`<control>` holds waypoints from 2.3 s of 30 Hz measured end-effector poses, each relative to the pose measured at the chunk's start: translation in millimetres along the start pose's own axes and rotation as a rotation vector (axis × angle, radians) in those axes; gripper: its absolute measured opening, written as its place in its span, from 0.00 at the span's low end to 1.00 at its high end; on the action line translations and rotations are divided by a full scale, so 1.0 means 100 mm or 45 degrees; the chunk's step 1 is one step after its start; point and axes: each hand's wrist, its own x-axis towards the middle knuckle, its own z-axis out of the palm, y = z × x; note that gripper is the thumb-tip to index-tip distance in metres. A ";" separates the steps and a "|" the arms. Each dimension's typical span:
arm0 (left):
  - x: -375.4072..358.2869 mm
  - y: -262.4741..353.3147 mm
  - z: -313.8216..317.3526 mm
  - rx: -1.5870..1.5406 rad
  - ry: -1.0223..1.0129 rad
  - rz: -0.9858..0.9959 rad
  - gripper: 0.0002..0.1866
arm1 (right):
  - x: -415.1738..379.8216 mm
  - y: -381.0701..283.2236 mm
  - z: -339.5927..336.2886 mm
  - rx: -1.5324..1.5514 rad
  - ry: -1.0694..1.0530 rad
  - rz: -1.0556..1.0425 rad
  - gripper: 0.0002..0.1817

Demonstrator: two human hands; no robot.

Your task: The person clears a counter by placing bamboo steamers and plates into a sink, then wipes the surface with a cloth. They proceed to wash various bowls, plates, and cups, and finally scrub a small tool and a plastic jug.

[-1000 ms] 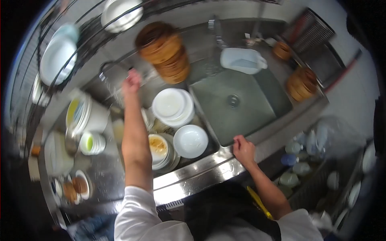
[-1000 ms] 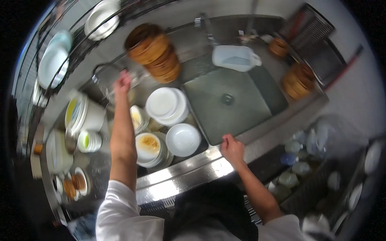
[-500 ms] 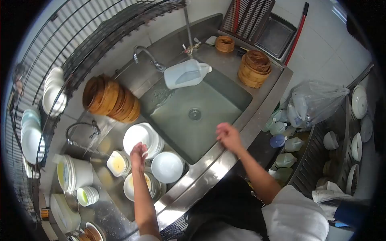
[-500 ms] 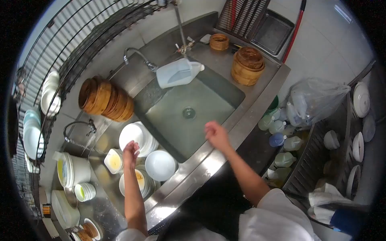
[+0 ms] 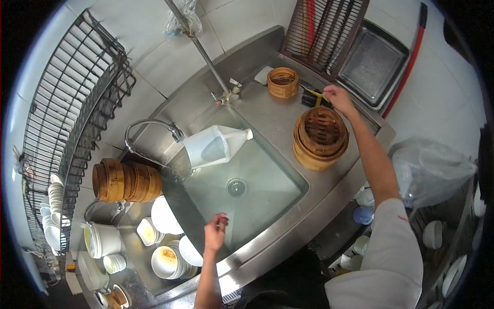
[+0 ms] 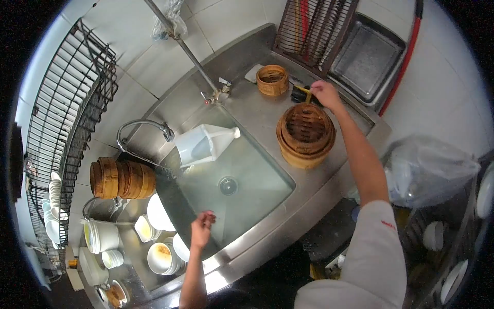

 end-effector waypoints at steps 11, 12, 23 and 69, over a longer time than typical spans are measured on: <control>-1.00 0.02 0.63 0.493 0.274 -0.276 0.11 | 0.93 0.08 0.22 -0.737 -0.701 0.076 0.33; -1.02 0.06 0.70 0.631 0.265 -0.305 0.12 | 0.96 0.15 0.22 -0.729 -0.619 0.091 0.30; -0.89 0.30 0.86 0.760 0.399 -0.420 0.13 | 0.93 0.30 0.30 -0.886 -0.651 0.059 0.36; -0.78 0.37 0.79 0.750 0.435 -0.437 0.12 | 2.61 -0.99 2.00 -0.825 -0.880 0.012 0.43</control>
